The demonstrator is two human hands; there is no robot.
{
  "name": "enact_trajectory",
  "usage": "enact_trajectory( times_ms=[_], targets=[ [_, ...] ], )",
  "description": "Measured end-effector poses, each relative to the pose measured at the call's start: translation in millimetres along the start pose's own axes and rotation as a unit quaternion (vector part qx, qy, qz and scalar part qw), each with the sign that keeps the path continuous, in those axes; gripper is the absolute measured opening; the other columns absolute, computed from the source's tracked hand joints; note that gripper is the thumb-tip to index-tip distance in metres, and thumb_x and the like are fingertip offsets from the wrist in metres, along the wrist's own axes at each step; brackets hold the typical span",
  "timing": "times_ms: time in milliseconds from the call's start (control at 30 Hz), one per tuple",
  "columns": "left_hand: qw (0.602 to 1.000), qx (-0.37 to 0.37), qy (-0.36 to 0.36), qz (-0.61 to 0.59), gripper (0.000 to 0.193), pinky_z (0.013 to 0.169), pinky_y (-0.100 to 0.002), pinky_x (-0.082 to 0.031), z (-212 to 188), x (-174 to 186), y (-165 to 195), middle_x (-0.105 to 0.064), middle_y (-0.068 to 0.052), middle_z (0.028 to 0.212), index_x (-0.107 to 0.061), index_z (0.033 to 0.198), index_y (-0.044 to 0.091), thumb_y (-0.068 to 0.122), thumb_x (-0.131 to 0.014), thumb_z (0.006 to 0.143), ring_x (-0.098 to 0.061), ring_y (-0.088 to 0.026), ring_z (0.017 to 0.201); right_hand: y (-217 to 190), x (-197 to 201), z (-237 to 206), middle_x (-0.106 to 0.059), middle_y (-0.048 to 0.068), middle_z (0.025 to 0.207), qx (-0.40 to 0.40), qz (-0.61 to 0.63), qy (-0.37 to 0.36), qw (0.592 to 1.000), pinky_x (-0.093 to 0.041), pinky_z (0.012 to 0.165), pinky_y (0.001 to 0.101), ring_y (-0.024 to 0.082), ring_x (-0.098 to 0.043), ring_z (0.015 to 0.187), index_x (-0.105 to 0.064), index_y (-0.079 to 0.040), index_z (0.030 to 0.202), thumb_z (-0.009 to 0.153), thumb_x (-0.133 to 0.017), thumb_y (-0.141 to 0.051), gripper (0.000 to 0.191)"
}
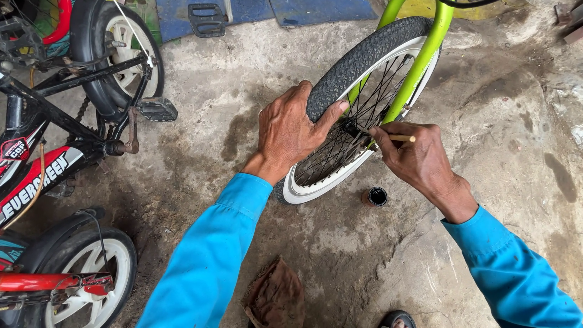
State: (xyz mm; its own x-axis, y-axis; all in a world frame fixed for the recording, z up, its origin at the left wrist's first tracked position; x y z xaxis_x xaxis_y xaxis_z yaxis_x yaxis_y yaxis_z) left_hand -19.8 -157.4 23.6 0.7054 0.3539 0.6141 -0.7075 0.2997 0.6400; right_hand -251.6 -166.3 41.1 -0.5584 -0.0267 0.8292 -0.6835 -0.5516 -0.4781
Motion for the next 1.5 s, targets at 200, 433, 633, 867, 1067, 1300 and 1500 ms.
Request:
enact_trajectory(
  times_ms=[200, 433, 633, 867, 1067, 1300, 1500],
  targets=[
    [1.0, 0.011, -0.012, -0.004, 0.061, 0.058, -0.047, -0.056, -0.2, -1.1, -1.3, -0.072, -0.016, 0.08, -0.068, 0.1, -0.002, 0.059, -0.066, 0.095, -0.072, -0.033, 0.067, 1.0, -5.2, -0.9, -0.074, 0.018, 0.069, -0.011, 0.006, -0.003, 1.0, -0.054, 0.048, 0.0342, 0.021, -0.07, 0.053, -0.078, 0.005, 0.099, 0.099, -0.073, -0.014, 0.02],
    [1.0, 0.007, -0.017, -0.006, 0.061, 0.055, -0.045, -0.056, -0.8, -2.9, -2.1, -0.071, -0.016, 0.077, -0.067, 0.103, -0.003, 0.057, -0.066, 0.096, -0.073, -0.03, 0.065, -0.9, -2.9, -3.3, -0.075, 0.018, 0.076, -0.011, -0.001, -0.004, 1.0, -0.055, 0.048, 0.0346, 0.022, -0.071, 0.054, -0.079, 0.004, 0.1, 0.098, -0.073, -0.014, 0.019],
    [1.0, -0.004, -0.005, -0.001, 0.062, 0.054, -0.045, -0.056, -1.3, -3.7, -2.8, -0.071, -0.016, 0.077, -0.067, 0.103, -0.004, 0.058, -0.066, 0.096, -0.072, -0.031, 0.064, 0.7, -4.3, -6.1, -0.076, 0.018, 0.079, -0.01, 0.007, -0.01, 1.0, -0.057, 0.049, 0.0341, 0.023, -0.073, 0.058, -0.079, 0.003, 0.101, 0.099, -0.071, -0.013, 0.018],
    [1.0, 0.0, -0.012, -0.009, 0.058, 0.055, -0.044, -0.057, -1.5, -3.7, -2.8, -0.071, -0.013, 0.075, -0.068, 0.098, -0.001, 0.058, -0.065, 0.097, -0.072, -0.028, 0.063, 3.0, -4.4, -10.7, -0.077, 0.018, 0.083, -0.013, 0.034, -0.005, 0.999, -0.058, 0.048, 0.0329, 0.022, -0.074, 0.059, -0.078, 0.004, 0.105, 0.099, -0.072, -0.014, 0.02],
    [1.0, 0.009, -0.012, -0.007, 0.059, 0.056, -0.045, -0.056, -1.7, -3.3, -1.8, -0.071, -0.014, 0.076, -0.067, 0.097, 0.0, 0.058, -0.065, 0.096, -0.073, -0.031, 0.064, 7.0, 1.8, -9.6, -0.076, 0.017, 0.077, -0.047, 0.0, -0.031, 0.998, -0.056, 0.046, 0.0352, 0.023, -0.073, 0.055, -0.078, 0.003, 0.103, 0.098, -0.074, -0.016, 0.02],
    [1.0, -0.002, -0.003, 0.003, 0.065, 0.057, -0.047, -0.057, -2.3, -3.6, -1.8, -0.07, -0.017, 0.078, -0.066, 0.101, -0.003, 0.061, -0.064, 0.096, -0.073, -0.032, 0.067, 0.3, -9.7, -5.9, -0.077, 0.018, 0.082, 0.016, -0.044, -0.033, 0.998, -0.056, 0.051, 0.0368, 0.024, -0.07, 0.057, -0.079, 0.004, 0.1, 0.097, -0.073, -0.012, 0.017],
    [1.0, -0.001, -0.001, -0.005, 0.064, 0.057, -0.046, -0.057, -2.1, -4.6, -4.1, -0.07, -0.016, 0.079, -0.067, 0.1, -0.002, 0.062, -0.063, 0.096, -0.073, -0.031, 0.067, 3.6, -9.6, -2.1, -0.077, 0.019, 0.083, -0.003, -0.014, -0.032, 0.999, -0.056, 0.049, 0.0351, 0.024, -0.071, 0.054, -0.078, 0.003, 0.101, 0.098, -0.072, -0.013, 0.018]
  ],
)
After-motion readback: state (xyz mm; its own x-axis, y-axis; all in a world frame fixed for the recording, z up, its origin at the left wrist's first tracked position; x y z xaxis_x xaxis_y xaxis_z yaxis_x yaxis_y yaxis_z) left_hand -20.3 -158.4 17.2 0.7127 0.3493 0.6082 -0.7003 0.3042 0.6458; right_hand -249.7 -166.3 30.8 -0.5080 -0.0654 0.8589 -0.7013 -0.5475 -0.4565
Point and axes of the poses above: each hand's wrist, its own z-axis towards the middle knuckle, its own x-axis out of the back of the hand, y = z × x, the point moved 2 cm from there along z, towards the middle knuckle
